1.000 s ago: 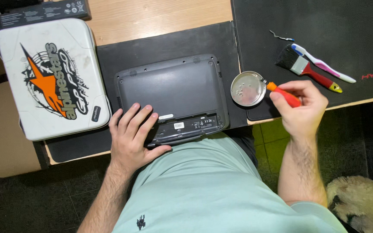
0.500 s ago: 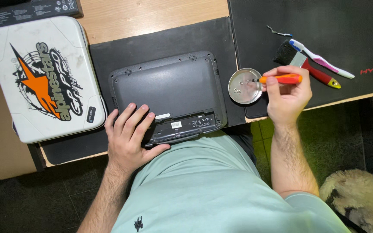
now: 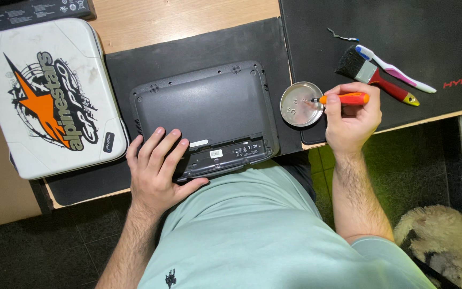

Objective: The person uses a screwdriver to remove screws from the bezel of a white laptop screen. They then flip the laptop over and continue to remove screws from the bottom casing.

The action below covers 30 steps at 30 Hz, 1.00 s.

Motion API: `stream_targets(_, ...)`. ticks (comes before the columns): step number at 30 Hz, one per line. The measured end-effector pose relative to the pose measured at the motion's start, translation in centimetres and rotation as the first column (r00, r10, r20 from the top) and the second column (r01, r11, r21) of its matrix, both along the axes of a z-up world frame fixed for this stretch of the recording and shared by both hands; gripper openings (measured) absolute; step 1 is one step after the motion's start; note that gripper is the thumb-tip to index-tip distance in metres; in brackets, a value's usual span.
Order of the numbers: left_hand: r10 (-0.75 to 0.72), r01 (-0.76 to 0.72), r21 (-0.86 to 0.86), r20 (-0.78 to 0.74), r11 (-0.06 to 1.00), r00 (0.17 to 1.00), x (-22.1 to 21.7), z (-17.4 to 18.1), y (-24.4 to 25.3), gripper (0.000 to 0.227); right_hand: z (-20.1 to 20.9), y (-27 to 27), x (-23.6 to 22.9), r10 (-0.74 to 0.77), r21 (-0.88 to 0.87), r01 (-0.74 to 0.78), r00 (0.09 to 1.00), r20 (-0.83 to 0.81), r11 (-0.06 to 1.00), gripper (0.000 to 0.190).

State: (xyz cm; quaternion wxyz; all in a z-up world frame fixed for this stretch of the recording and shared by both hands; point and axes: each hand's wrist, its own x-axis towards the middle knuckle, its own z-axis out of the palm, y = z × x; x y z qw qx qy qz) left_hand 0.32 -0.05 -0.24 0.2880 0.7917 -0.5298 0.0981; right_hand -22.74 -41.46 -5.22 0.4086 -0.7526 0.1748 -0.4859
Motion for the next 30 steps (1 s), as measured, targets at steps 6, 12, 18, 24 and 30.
stream_targets(6, 0.0, 0.0, 0.006, 0.001, 1.0, 1.0, 0.0, 0.0, 0.0, 0.087, 0.4, 0.4, 0.3, -0.011, -0.047, 0.01, 1.0, -0.016, 0.999, 0.025)
stream_targets(12, 0.007, -0.007, -0.003, -0.002, 1.0, 1.0, -0.1, 0.2, 0.0, 0.088, 1.0, 0.6, 0.6, -0.027, -0.07, 0.025, 0.999, -0.029, 0.997, 0.025)
stream_targets(18, -0.028, 0.023, 0.068, 0.075, 0.997, 0.997, 0.5, 1.4, 0.0, 0.098, 1.9, 1.3, 0.3, 0.0, 0.099, 0.007, 0.998, -0.069, 0.995, 0.02)
stream_targets(24, -0.006, 0.001, 0.058, 0.085, 0.998, 0.996, 0.4, 1.2, 0.0, 0.096, 2.1, 0.7, 0.0, 0.028, 0.277, -0.032, 0.999, 0.021, 0.96, 0.023)
stream_targets(30, -0.023, 0.016, 0.076, 0.089, 0.997, 0.996, 0.7, 1.0, 0.1, 0.097, 2.4, 1.5, 0.0, 0.012, 0.388, -0.048, 0.995, 0.094, 0.92, 0.025)
